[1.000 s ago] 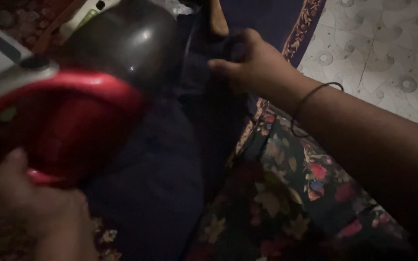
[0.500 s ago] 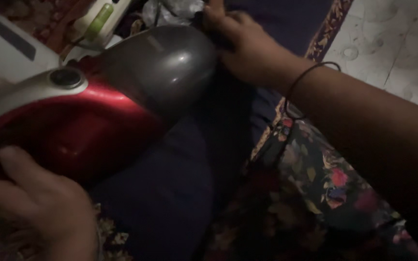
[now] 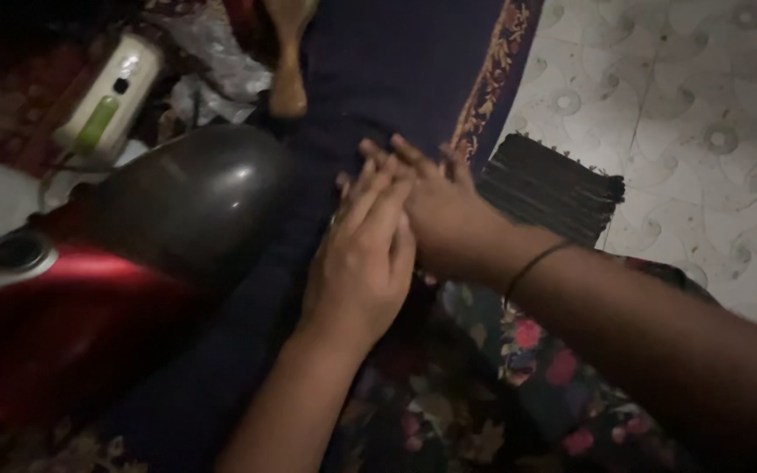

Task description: The person services a vacuum cleaner by hand, opening and handling its dust cup, then picking up and fitting together the hose, wand, and attachment pieces on a bed. They repeatedly join and separate the gray tube sections and the metal nozzle while working on their lap.

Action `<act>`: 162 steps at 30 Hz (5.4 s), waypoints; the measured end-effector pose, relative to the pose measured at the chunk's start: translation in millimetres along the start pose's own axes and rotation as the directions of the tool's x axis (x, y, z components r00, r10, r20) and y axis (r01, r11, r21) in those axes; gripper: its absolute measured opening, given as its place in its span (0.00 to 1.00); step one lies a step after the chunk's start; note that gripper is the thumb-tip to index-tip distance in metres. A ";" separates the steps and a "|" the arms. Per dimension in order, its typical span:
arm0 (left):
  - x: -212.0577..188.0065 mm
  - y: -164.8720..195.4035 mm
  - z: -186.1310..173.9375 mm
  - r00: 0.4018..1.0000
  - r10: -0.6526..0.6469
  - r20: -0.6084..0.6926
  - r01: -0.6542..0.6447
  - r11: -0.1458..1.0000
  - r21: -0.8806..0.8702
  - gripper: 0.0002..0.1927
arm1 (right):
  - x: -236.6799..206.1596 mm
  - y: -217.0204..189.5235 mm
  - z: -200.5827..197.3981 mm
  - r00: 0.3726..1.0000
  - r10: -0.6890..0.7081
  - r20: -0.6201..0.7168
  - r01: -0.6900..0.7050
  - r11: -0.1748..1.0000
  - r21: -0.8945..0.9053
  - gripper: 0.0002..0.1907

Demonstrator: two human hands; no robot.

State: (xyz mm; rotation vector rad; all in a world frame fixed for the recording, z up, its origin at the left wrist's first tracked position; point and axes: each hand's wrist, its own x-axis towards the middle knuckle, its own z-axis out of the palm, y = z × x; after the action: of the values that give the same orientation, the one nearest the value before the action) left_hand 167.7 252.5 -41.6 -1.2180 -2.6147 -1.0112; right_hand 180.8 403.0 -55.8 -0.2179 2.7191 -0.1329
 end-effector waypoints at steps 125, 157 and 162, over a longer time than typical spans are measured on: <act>318.7 -35.0 -365.4 0.282 -0.674 0.683 0.950 0.294 -0.102 0.33 | 15.2 140.5 -449.2 0.973 0.218 -0.077 0.200 -0.629 0.752 0.16; 352.0 27.1 -319.7 0.565 -0.598 0.568 0.804 0.244 -0.543 0.19 | 12.5 148.3 -462.8 0.975 0.180 -0.128 0.196 -0.442 0.875 0.28; 353.0 -18.0 -334.5 0.667 -0.745 0.001 0.012 0.010 -1.000 0.10 | 4.9 141.5 -456.3 0.959 0.263 -0.108 0.220 -0.445 0.868 0.31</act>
State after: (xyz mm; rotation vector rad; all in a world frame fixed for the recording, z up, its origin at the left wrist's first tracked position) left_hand -148.5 274.2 327.6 0.1894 -1.4826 -2.9419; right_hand -27.2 569.1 340.9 0.4961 1.4916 -2.6458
